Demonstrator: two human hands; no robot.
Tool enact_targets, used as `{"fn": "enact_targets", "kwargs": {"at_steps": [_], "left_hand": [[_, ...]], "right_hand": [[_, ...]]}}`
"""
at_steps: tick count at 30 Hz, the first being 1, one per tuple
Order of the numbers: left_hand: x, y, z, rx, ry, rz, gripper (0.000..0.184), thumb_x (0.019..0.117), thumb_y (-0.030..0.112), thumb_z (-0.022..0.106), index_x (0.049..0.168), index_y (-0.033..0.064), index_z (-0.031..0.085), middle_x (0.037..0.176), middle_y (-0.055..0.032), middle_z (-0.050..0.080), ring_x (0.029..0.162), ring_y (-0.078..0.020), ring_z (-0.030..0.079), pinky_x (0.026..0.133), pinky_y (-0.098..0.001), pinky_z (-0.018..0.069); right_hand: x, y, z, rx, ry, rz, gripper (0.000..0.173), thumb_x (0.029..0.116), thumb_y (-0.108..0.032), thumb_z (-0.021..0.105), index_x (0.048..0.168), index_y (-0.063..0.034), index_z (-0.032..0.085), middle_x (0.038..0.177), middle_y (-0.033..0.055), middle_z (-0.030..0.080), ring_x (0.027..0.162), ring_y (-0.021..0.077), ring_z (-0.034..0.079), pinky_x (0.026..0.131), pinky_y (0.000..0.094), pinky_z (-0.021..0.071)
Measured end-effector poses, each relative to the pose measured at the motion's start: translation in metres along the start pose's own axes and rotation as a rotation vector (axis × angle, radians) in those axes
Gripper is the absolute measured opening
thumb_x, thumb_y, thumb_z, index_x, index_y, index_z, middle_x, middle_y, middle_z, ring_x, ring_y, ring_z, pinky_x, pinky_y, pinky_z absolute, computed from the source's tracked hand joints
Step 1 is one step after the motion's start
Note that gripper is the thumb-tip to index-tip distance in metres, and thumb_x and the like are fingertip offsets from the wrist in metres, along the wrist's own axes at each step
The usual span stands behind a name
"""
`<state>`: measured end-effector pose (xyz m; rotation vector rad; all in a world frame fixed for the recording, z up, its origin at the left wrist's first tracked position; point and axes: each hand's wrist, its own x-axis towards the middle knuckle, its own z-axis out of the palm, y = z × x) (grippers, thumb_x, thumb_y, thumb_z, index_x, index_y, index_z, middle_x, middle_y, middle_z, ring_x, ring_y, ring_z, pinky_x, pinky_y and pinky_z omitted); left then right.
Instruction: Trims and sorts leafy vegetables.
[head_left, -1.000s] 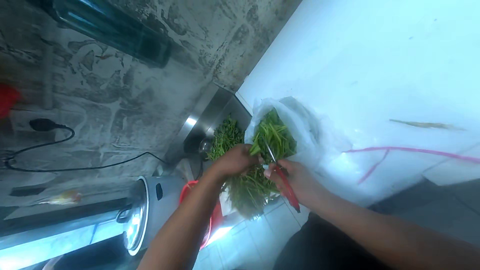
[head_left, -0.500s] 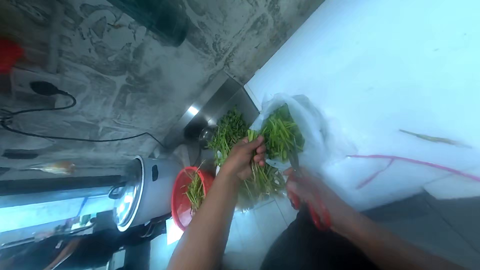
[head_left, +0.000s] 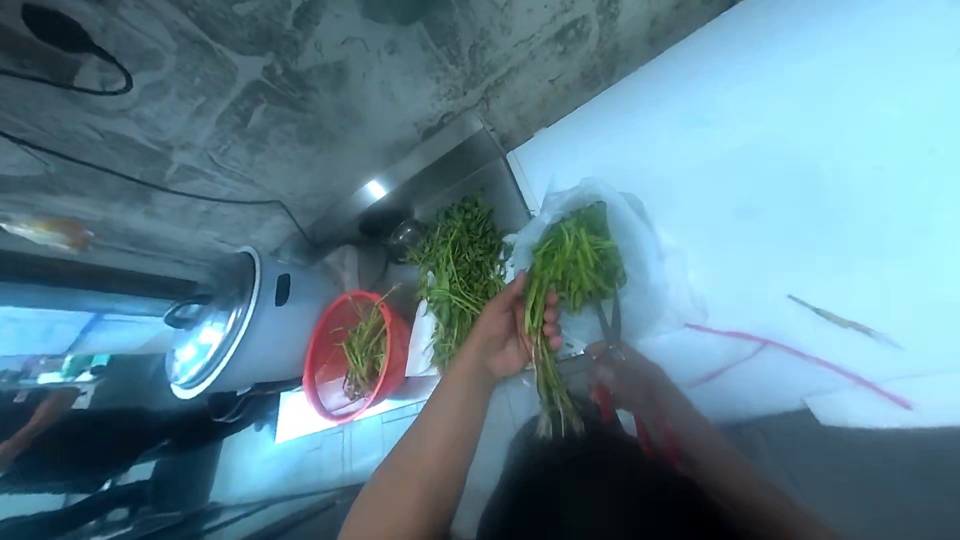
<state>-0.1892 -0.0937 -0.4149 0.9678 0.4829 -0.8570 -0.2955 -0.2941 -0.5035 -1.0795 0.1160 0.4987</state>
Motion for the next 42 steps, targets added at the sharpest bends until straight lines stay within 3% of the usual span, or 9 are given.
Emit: {"fn": "enact_targets", "kwargs": {"at_steps": [2,7,13,20,25,30,35,39,42], "left_hand": [[-0.004,-0.002,-0.007,-0.026,-0.025,0.001,0.065,0.1009,0.068,0.039,0.109,0.0081,0.063,0.080,-0.0039,0.061,0.065,-0.0136,0.063,0.062,-0.0290,0.0589],[-0.021,-0.002,-0.045,-0.111,-0.030,0.076,0.033,0.1101,0.028,0.040,0.120,0.0043,0.060,0.085,-0.0064,0.062,0.067,-0.0149,0.064,0.066,-0.0298,0.0596],[-0.070,0.034,-0.129,-0.146,0.249,0.274,0.025,0.1106,0.025,0.041,0.119,0.0078,0.057,0.085,-0.0078,0.063,0.075,-0.0230,0.066,0.080,-0.0485,0.0605],[-0.159,0.090,-0.257,-0.040,0.623,0.471,0.028,0.1109,0.027,0.042,0.126,0.0071,0.054,0.085,-0.0069,0.064,0.063,-0.0160,0.063,0.057,-0.0311,0.0576],[-0.187,0.112,-0.354,0.255,0.899,0.474,0.051,0.1084,0.044,0.046,0.143,0.0073,0.055,0.133,-0.0156,0.064,0.119,-0.0280,0.063,0.100,-0.0522,0.0518],[-0.196,0.098,-0.406,0.293,1.104,0.601,0.042,0.1090,0.036,0.048,0.140,0.0097,0.060,0.131,-0.0133,0.066,0.121,-0.0244,0.063,0.101,-0.0515,0.0512],[-0.177,0.071,-0.414,0.758,1.129,0.531,0.039,0.1072,0.032,0.053,0.136,0.0076,0.063,0.129,-0.0142,0.067,0.120,-0.0282,0.065,0.104,-0.0562,0.0507],[-0.137,0.059,-0.398,1.219,1.087,0.693,0.045,0.1015,0.035,0.057,0.139,0.0118,0.062,0.144,-0.0094,0.059,0.137,-0.0304,0.051,0.113,-0.0554,0.0420],[-0.108,0.060,-0.377,1.410,0.829,0.724,0.058,0.1012,0.036,0.056,0.156,0.0189,0.046,0.164,-0.0039,0.037,0.153,-0.0317,0.029,0.120,-0.0608,0.0290]], "right_hand": [[-0.003,-0.001,0.004,-0.027,0.007,-0.010,0.058,0.0936,-0.053,0.065,0.130,-0.0081,0.057,0.091,0.0056,0.067,0.080,0.0184,0.068,0.070,0.0322,0.0598],[-0.003,0.006,0.011,-0.107,0.020,-0.040,0.060,0.0951,-0.053,0.063,0.131,-0.0059,0.056,0.094,0.0086,0.068,0.081,0.0225,0.069,0.070,0.0369,0.0613],[0.000,0.014,0.037,-0.187,0.157,0.040,0.057,0.0987,-0.046,0.055,0.135,-0.0029,0.048,0.091,0.0076,0.067,0.076,0.0219,0.069,0.066,0.0388,0.0609],[0.036,0.024,0.094,-0.159,0.131,0.068,0.030,0.1077,-0.025,0.036,0.130,-0.0073,0.046,0.090,0.0010,0.069,0.079,0.0177,0.070,0.073,0.0366,0.0619],[0.073,0.016,0.142,-0.248,0.102,0.099,0.033,0.1083,-0.028,0.035,0.131,-0.0072,0.046,0.092,0.0025,0.069,0.080,0.0183,0.070,0.073,0.0358,0.0615],[0.094,0.016,0.171,-0.302,0.110,0.121,0.030,0.1079,-0.028,0.038,0.129,-0.0086,0.047,0.091,0.0016,0.069,0.081,0.0188,0.070,0.076,0.0381,0.0611],[0.102,0.020,0.183,-0.395,0.136,0.121,0.029,0.1077,-0.021,0.039,0.130,-0.0048,0.048,0.089,0.0020,0.069,0.079,0.0185,0.070,0.075,0.0387,0.0613],[0.100,0.009,0.185,-0.505,0.165,0.120,0.034,0.1076,-0.021,0.043,0.135,-0.0013,0.047,0.093,0.0061,0.069,0.080,0.0197,0.069,0.071,0.0374,0.0606],[0.094,0.005,0.185,-0.516,0.227,0.122,0.035,0.1055,-0.021,0.046,0.134,-0.0014,0.049,0.092,0.0057,0.070,0.078,0.0183,0.069,0.069,0.0356,0.0604]]}}
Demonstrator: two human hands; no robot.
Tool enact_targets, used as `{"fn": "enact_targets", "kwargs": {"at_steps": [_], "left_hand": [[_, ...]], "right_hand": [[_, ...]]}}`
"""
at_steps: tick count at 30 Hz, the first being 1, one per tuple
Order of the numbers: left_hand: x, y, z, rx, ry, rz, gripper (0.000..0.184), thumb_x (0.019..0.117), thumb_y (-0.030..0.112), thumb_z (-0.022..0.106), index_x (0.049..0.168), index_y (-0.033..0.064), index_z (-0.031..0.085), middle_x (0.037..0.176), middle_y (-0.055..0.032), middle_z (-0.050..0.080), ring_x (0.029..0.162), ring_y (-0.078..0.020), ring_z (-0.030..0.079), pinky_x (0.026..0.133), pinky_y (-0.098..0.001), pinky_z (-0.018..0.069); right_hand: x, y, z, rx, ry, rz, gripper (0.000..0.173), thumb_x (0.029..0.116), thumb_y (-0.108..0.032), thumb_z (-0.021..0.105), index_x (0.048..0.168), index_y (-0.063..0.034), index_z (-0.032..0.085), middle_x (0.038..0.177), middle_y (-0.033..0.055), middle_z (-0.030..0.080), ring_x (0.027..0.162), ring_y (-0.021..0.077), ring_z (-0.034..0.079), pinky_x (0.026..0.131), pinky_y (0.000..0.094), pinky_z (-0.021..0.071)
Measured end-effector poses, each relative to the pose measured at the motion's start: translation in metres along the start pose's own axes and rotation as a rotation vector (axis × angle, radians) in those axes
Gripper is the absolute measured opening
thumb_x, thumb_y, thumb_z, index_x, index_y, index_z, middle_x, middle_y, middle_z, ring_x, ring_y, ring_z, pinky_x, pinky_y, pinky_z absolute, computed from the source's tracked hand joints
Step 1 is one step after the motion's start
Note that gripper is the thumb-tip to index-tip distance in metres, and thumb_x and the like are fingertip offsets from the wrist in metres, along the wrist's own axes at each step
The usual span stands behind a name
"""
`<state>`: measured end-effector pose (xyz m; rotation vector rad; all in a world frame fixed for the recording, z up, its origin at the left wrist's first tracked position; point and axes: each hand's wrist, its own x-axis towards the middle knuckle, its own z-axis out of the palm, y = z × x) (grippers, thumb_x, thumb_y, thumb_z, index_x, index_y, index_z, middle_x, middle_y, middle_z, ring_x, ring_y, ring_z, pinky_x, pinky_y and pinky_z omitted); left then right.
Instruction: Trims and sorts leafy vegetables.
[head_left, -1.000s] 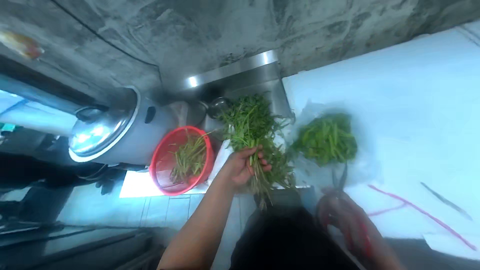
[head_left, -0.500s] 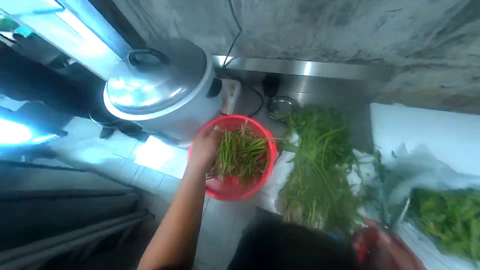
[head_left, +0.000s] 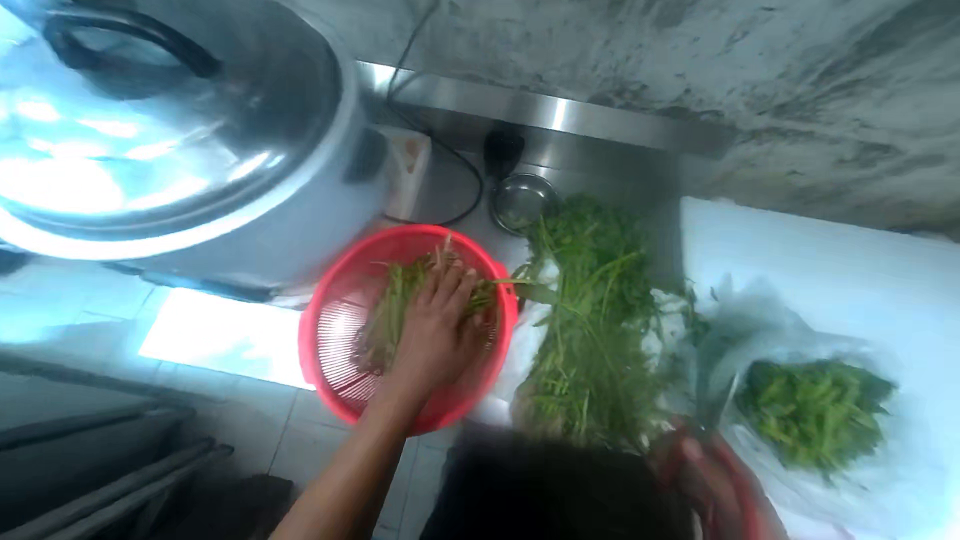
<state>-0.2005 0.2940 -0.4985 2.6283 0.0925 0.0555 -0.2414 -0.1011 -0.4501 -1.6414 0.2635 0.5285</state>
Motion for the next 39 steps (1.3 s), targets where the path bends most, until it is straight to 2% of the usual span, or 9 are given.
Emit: {"fn": "enact_targets", "kwargs": {"at_steps": [3,6,10,12,18,23,27,31,39], "left_hand": [[0.010,0.013,0.010,0.122,-0.160,-0.017,0.049,0.1035,0.032,0.055,0.152,0.0264,0.051,0.157,-0.0021,0.049,0.147,-0.0315,0.040,0.116,-0.0680,0.0290],[0.013,0.023,0.004,0.193,-0.138,-0.143,0.034,0.1035,0.028,0.057,0.134,0.0159,0.068,0.138,-0.0176,0.063,0.132,-0.0470,0.053,0.108,-0.0794,0.0297],[0.010,0.068,0.006,0.133,0.126,0.031,0.044,0.1014,0.038,0.052,0.124,0.0058,0.071,0.136,-0.0204,0.062,0.130,-0.0464,0.053,0.108,-0.0714,0.0365],[0.011,0.125,0.020,-0.005,0.076,0.082,0.044,0.1024,0.038,0.053,0.126,0.0039,0.069,0.131,-0.0205,0.064,0.124,-0.0413,0.059,0.104,-0.0655,0.0452],[0.037,0.282,0.143,-0.591,-0.419,-0.205,0.049,0.1043,0.036,0.059,0.144,0.0069,0.056,0.129,-0.0134,0.067,0.112,-0.0250,0.068,0.097,-0.0491,0.0557],[0.075,0.368,0.146,-0.588,-0.286,-0.231,0.032,0.1084,0.024,0.051,0.117,-0.0006,0.070,0.106,-0.0195,0.070,0.096,-0.0296,0.067,0.088,-0.0519,0.0538],[0.102,0.411,0.108,-0.669,-0.068,-0.189,0.025,0.1053,0.024,0.057,0.107,0.0053,0.074,0.089,-0.0086,0.069,0.075,-0.0177,0.064,0.069,-0.0402,0.0535],[0.110,0.411,0.105,-0.672,-0.056,-0.110,0.024,0.1062,0.022,0.055,0.107,0.0047,0.072,0.087,-0.0084,0.068,0.074,-0.0175,0.063,0.068,-0.0392,0.0536],[0.068,0.330,0.139,-0.780,-0.231,0.029,0.030,0.1090,0.023,0.049,0.121,0.0015,0.067,0.103,-0.0120,0.069,0.089,-0.0174,0.067,0.083,-0.0392,0.0576]], "right_hand": [[-0.008,0.002,-0.014,-0.015,0.075,-0.047,0.041,0.1027,-0.025,0.054,0.133,0.0014,0.052,0.092,0.0072,0.070,0.077,0.0190,0.069,0.067,0.0353,0.0604],[-0.023,0.001,-0.049,-0.041,0.272,-0.244,0.043,0.0997,-0.029,0.062,0.128,0.0016,0.056,0.082,0.0056,0.067,0.064,0.0177,0.064,0.056,0.0336,0.0571],[-0.039,-0.011,-0.120,-0.187,0.754,-0.361,0.044,0.0943,-0.021,0.068,0.130,0.0014,0.056,0.082,0.0016,0.065,0.057,0.0093,0.060,0.047,0.0249,0.0531],[-0.036,-0.010,-0.159,-0.227,0.878,-0.276,0.049,0.0925,-0.019,0.072,0.134,0.0006,0.054,0.085,0.0058,0.065,0.055,0.0105,0.059,0.043,0.0271,0.0505],[0.011,0.011,-0.214,-0.339,0.671,0.017,0.050,0.0910,-0.016,0.076,0.135,-0.0037,0.055,0.095,0.0139,0.069,0.071,0.0252,0.068,0.063,0.0480,0.0596],[0.036,-0.019,-0.250,-0.129,0.600,-0.103,0.029,0.0987,-0.008,0.065,0.127,-0.0037,0.062,0.081,0.0116,0.065,0.054,0.0192,0.057,0.048,0.0384,0.0515],[0.024,-0.072,-0.278,-0.078,0.645,-0.314,0.030,0.0912,-0.006,0.071,0.121,-0.0101,0.065,0.083,0.0062,0.063,0.049,0.0140,0.053,0.041,0.0334,0.0493],[0.025,-0.066,-0.274,-0.084,0.670,-0.335,0.038,0.0886,-0.003,0.074,0.124,-0.0107,0.064,0.080,0.0075,0.063,0.047,0.0153,0.054,0.039,0.0339,0.0491],[0.005,-0.012,-0.245,-0.203,0.692,-0.144,0.037,0.0908,-0.005,0.068,0.128,-0.0074,0.062,0.078,0.0099,0.062,0.047,0.0174,0.054,0.039,0.0361,0.0481]]}}
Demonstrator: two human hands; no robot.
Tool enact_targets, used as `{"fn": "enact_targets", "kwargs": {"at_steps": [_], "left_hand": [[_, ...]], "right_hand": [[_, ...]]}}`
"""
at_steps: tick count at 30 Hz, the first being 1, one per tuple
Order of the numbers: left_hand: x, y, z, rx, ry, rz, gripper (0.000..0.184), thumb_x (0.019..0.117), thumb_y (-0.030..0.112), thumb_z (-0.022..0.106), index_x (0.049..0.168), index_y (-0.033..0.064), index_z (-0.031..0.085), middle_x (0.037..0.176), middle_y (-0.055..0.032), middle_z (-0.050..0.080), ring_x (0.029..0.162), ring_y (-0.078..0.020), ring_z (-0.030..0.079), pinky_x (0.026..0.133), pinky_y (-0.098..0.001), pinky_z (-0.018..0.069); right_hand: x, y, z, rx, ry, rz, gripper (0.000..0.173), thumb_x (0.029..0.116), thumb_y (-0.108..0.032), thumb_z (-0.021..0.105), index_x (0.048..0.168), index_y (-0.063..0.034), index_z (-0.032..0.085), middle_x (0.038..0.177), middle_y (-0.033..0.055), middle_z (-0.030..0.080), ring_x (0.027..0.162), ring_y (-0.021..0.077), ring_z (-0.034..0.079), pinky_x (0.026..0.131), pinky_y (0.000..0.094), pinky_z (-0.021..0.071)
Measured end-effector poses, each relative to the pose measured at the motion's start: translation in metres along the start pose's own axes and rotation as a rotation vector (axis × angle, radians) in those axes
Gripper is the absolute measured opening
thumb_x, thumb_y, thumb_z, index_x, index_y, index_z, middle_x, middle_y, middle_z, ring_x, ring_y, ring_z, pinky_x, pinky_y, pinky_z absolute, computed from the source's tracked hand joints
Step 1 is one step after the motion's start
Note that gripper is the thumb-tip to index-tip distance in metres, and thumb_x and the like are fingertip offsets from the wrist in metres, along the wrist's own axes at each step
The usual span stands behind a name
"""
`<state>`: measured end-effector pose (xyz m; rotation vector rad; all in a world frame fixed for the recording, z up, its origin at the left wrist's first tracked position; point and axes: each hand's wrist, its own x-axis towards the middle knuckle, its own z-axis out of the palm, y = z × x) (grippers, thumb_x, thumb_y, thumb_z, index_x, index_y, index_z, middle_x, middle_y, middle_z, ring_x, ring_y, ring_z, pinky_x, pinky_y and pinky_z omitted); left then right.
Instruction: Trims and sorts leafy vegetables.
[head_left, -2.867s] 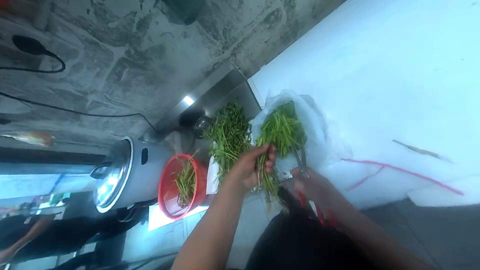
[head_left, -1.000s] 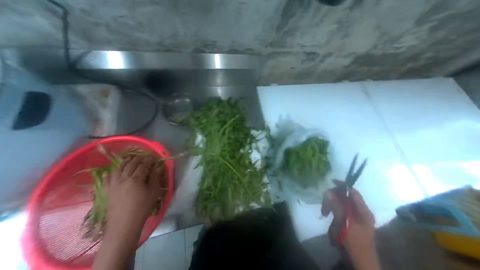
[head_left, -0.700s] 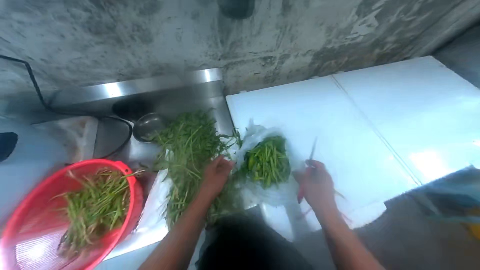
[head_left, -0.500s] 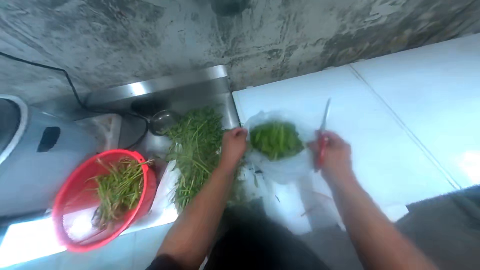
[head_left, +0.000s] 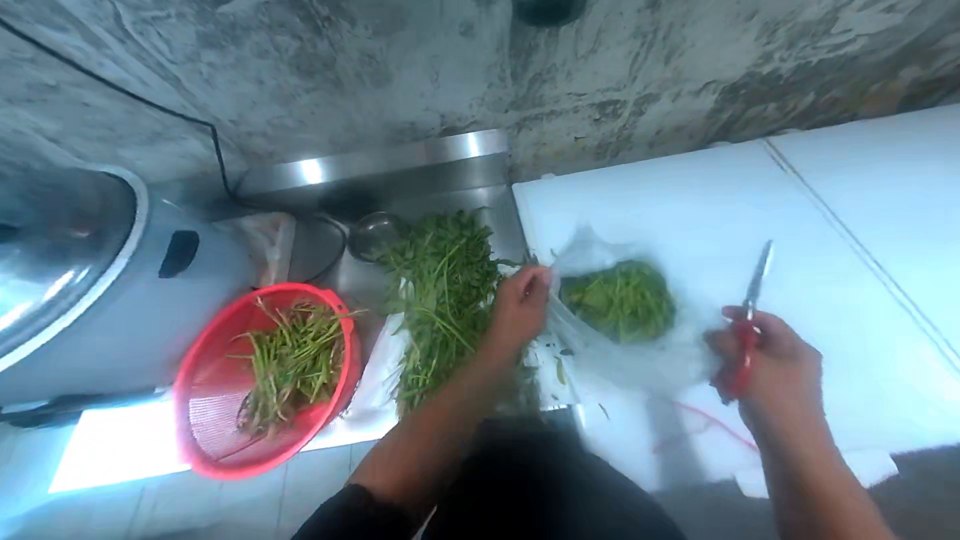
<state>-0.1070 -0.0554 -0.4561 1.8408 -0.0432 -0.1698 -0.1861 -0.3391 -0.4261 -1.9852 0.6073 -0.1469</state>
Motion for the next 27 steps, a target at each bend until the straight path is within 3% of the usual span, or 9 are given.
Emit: {"fn": "enact_targets", "kwargs": {"at_steps": [2,7,9,12,16,19,22,25,27], "left_hand": [[-0.012,-0.025,-0.022,0.057,0.005,-0.039,0.033,0.1091,0.027,0.050,0.127,0.0042,0.065,0.116,-0.0122,0.069,0.100,-0.0191,0.069,0.091,-0.0420,0.0578],[-0.042,-0.082,-0.087,0.636,0.012,-0.267,0.039,0.1060,0.033,0.053,0.134,0.0092,0.064,0.131,-0.0134,0.065,0.119,-0.0300,0.064,0.103,-0.0521,0.0512],[-0.056,-0.086,-0.103,0.767,-0.058,-0.397,0.042,0.1053,0.036,0.052,0.140,0.0156,0.061,0.128,-0.0142,0.068,0.117,-0.0350,0.066,0.099,-0.0573,0.0520],[-0.070,-0.078,-0.103,0.732,-0.239,-0.495,0.050,0.1061,0.047,0.047,0.146,0.0181,0.054,0.113,-0.0193,0.072,0.108,-0.0411,0.068,0.094,-0.0627,0.0519],[-0.064,-0.088,-0.081,0.737,-0.318,-0.440,0.056,0.1043,0.056,0.045,0.148,0.0225,0.054,0.131,-0.0170,0.065,0.115,-0.0400,0.066,0.094,-0.0630,0.0519],[-0.050,-0.080,-0.076,0.735,-0.291,-0.463,0.047,0.1040,0.046,0.054,0.143,0.0194,0.060,0.139,-0.0167,0.059,0.116,-0.0381,0.065,0.095,-0.0601,0.0531],[-0.051,-0.074,-0.087,0.662,-0.170,-0.389,0.042,0.1039,0.035,0.054,0.140,0.0157,0.062,0.138,-0.0125,0.061,0.114,-0.0339,0.066,0.095,-0.0564,0.0542],[-0.068,-0.068,-0.104,0.454,0.130,-0.071,0.035,0.1002,0.028,0.060,0.128,0.0081,0.067,0.122,-0.0141,0.067,0.100,-0.0288,0.070,0.086,-0.0513,0.0590],[-0.073,-0.066,-0.115,0.336,0.223,0.088,0.029,0.0982,0.019,0.063,0.123,0.0041,0.066,0.117,-0.0136,0.066,0.094,-0.0224,0.070,0.083,-0.0437,0.0610]], "right_hand": [[-0.007,0.001,0.004,-0.021,0.016,-0.004,0.035,0.0915,-0.005,0.067,0.126,-0.0063,0.063,0.077,0.0094,0.062,0.046,0.0167,0.053,0.038,0.0346,0.0469],[-0.028,-0.001,0.025,-0.014,0.116,-0.069,0.034,0.0912,-0.008,0.070,0.123,-0.0010,0.061,0.077,0.0047,0.062,0.048,0.0094,0.055,0.040,0.0276,0.0478],[-0.037,-0.002,0.034,-0.005,0.166,-0.089,0.035,0.0959,-0.016,0.069,0.125,0.0001,0.058,0.079,0.0022,0.061,0.053,0.0050,0.054,0.045,0.0240,0.0474],[-0.046,-0.009,0.041,-0.008,0.210,-0.114,0.042,0.1002,-0.025,0.064,0.131,-0.0017,0.049,0.084,-0.0003,0.054,0.053,0.0023,0.050,0.044,0.0218,0.0454],[-0.058,-0.036,0.050,-0.010,0.289,-0.308,0.046,0.0980,-0.016,0.064,0.132,0.0066,0.042,0.089,0.0006,0.054,0.064,-0.0010,0.053,0.053,0.0175,0.0473],[-0.069,-0.056,0.059,-0.003,0.225,-0.466,0.048,0.0956,-0.015,0.064,0.131,0.0091,0.041,0.090,-0.0014,0.054,0.069,-0.0028,0.055,0.059,0.0142,0.0495],[-0.080,-0.066,0.069,0.041,0.082,-0.511,0.050,0.0954,-0.021,0.066,0.131,0.0062,0.043,0.092,-0.0040,0.056,0.074,-0.0021,0.057,0.062,0.0147,0.0518],[-0.088,-0.056,0.076,0.059,-0.019,-0.532,0.056,0.0946,-0.033,0.069,0.129,0.0049,0.048,0.094,-0.0043,0.058,0.080,0.0002,0.058,0.069,0.0162,0.0530],[-0.093,-0.046,0.079,0.063,-0.077,-0.500,0.059,0.0933,-0.038,0.070,0.129,0.0040,0.049,0.095,-0.0037,0.059,0.082,0.0018,0.059,0.071,0.0176,0.0539]]}}
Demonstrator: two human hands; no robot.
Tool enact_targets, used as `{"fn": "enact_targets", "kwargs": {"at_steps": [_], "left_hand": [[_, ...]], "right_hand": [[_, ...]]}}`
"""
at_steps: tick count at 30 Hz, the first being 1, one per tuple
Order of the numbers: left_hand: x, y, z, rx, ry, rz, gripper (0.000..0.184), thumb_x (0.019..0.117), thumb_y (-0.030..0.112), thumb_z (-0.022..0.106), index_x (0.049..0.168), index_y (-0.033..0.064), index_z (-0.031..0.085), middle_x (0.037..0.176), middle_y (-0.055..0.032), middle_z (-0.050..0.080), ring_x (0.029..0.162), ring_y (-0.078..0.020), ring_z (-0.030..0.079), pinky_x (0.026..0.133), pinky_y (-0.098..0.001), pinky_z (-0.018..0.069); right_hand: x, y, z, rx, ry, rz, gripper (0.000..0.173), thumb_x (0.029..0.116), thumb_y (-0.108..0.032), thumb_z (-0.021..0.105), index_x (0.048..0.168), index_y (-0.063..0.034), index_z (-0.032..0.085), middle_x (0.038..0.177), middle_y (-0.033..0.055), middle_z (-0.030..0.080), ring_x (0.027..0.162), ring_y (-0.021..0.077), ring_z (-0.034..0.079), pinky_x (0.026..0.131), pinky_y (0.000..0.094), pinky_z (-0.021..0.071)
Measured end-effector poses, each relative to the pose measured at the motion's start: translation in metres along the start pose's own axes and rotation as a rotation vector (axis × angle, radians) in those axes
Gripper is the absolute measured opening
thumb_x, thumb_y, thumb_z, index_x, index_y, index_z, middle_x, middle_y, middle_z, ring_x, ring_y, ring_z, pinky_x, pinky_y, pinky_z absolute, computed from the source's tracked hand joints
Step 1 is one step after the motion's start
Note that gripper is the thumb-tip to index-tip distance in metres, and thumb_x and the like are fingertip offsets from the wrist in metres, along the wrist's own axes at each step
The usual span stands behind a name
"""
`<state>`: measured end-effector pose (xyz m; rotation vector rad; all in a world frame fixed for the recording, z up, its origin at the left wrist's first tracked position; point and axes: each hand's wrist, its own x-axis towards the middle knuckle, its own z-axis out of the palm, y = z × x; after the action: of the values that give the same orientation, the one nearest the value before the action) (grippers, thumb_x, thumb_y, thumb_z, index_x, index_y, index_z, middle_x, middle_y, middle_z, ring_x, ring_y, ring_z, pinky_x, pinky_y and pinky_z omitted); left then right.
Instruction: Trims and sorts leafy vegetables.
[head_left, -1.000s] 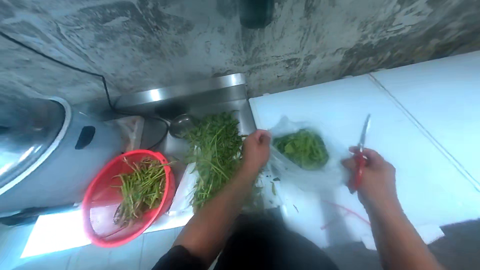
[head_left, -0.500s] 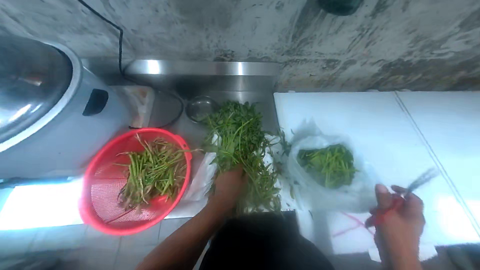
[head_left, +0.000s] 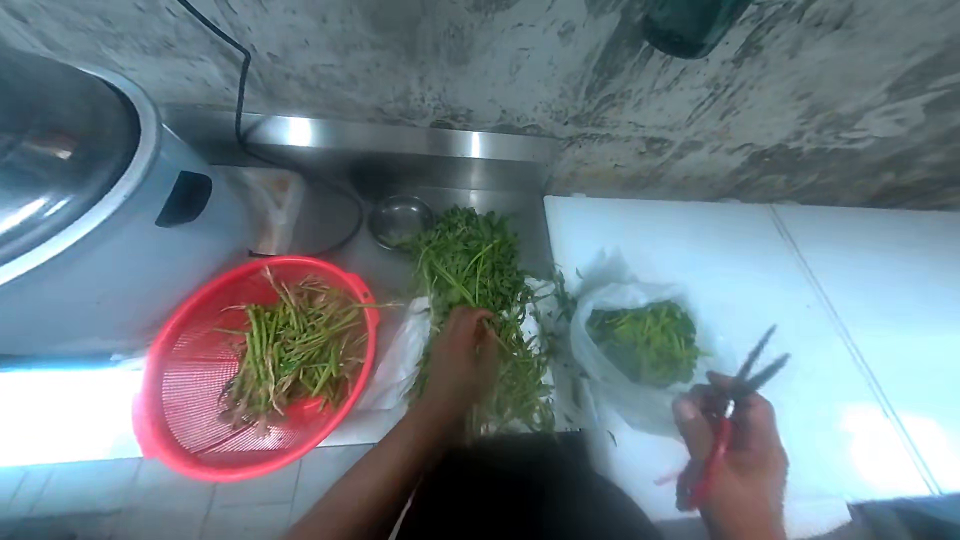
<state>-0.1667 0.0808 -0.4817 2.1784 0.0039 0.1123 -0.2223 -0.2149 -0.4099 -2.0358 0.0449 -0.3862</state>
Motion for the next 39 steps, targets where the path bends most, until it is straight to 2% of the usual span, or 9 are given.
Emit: {"fn": "enact_targets", "kwargs": {"at_steps": [5,11,16,21,25,28,31,34,39], "left_hand": [[-0.001,0.000,-0.011,-0.238,0.025,0.141,0.027,0.0999,0.016,0.055,0.124,0.0081,0.065,0.117,-0.0054,0.064,0.091,-0.0106,0.066,0.078,-0.0315,0.0602],[-0.005,-0.012,-0.008,-0.505,0.050,-0.244,0.032,0.1057,0.019,0.050,0.135,0.0076,0.054,0.092,-0.0058,0.068,0.067,-0.0160,0.064,0.059,-0.0342,0.0567],[-0.020,-0.016,-0.035,-0.542,0.135,-0.352,0.033,0.1025,0.016,0.060,0.134,0.0063,0.063,0.078,-0.0060,0.070,0.054,-0.0145,0.060,0.050,-0.0304,0.0525],[0.004,0.000,-0.045,-0.417,0.239,-0.244,0.029,0.1090,0.023,0.049,0.124,0.0028,0.064,0.083,-0.0044,0.072,0.059,-0.0137,0.064,0.055,-0.0316,0.0562],[0.048,-0.020,-0.004,0.064,-0.035,-0.406,0.042,0.1058,0.037,0.053,0.116,-0.0017,0.065,0.092,-0.0207,0.069,0.086,-0.0370,0.070,0.080,-0.0596,0.0568],[0.064,-0.023,0.020,0.330,-0.257,-0.516,0.051,0.1028,0.047,0.055,0.124,0.0023,0.066,0.109,-0.0254,0.070,0.105,-0.0451,0.068,0.090,-0.0653,0.0535],[0.066,-0.017,0.018,0.320,-0.229,-0.464,0.037,0.1038,0.035,0.053,0.117,0.0045,0.069,0.105,-0.0228,0.071,0.102,-0.0427,0.069,0.088,-0.0638,0.0537],[0.059,-0.011,-0.003,0.035,-0.014,-0.256,0.035,0.1057,0.033,0.054,0.113,0.0012,0.066,0.091,-0.0186,0.067,0.083,-0.0344,0.067,0.077,-0.0584,0.0554],[0.046,-0.003,-0.029,-0.393,0.087,-0.173,0.024,0.1094,0.025,0.047,0.118,0.0064,0.060,0.085,-0.0025,0.070,0.059,-0.0106,0.056,0.053,-0.0281,0.0468]], "right_hand": [[-0.010,0.004,0.004,0.038,-0.150,0.080,0.066,0.0920,-0.044,0.072,0.131,0.0040,0.050,0.096,-0.0026,0.063,0.083,0.0036,0.061,0.073,0.0200,0.0558],[-0.010,0.000,0.015,0.253,-0.308,0.099,0.060,0.0932,-0.040,0.072,0.132,0.0005,0.050,0.095,-0.0019,0.064,0.081,0.0066,0.063,0.071,0.0227,0.0566],[-0.018,0.008,0.018,0.273,-0.330,0.163,0.061,0.0940,-0.043,0.071,0.131,0.0016,0.051,0.093,0.0005,0.064,0.076,0.0099,0.061,0.064,0.0242,0.0545],[-0.021,0.007,0.029,0.298,-0.356,0.177,0.059,0.0949,-0.042,0.070,0.131,0.0001,0.051,0.092,0.0021,0.064,0.074,0.0131,0.063,0.063,0.0278,0.0564],[-0.025,0.001,0.038,0.272,-0.392,0.165,0.061,0.0943,-0.044,0.070,0.131,0.0008,0.052,0.092,0.0018,0.064,0.073,0.0124,0.062,0.060,0.0269,0.0551],[-0.034,-0.004,0.036,0.238,-0.387,0.190,0.064,0.0927,-0.047,0.071,0.132,0.0004,0.052,0.092,0.0002,0.064,0.074,0.0099,0.060,0.061,0.0242,0.0536],[-0.044,0.003,0.028,0.218,-0.354,0.206,0.063,0.0931,-0.045,0.070,0.133,0.0001,0.052,0.091,0.0000,0.065,0.072,0.0097,0.061,0.061,0.0246,0.0537],[-0.048,0.010,0.017,0.233,-0.311,0.211,0.062,0.0947,-0.044,0.069,0.133,0.0014,0.051,0.090,0.0013,0.065,0.071,0.0110,0.061,0.059,0.0254,0.0533],[-0.051,0.012,0.010,0.237,-0.266,0.236,0.060,0.0949,-0.043,0.069,0.133,0.0004,0.052,0.091,0.0015,0.065,0.071,0.0110,0.061,0.058,0.0249,0.0536]]}}
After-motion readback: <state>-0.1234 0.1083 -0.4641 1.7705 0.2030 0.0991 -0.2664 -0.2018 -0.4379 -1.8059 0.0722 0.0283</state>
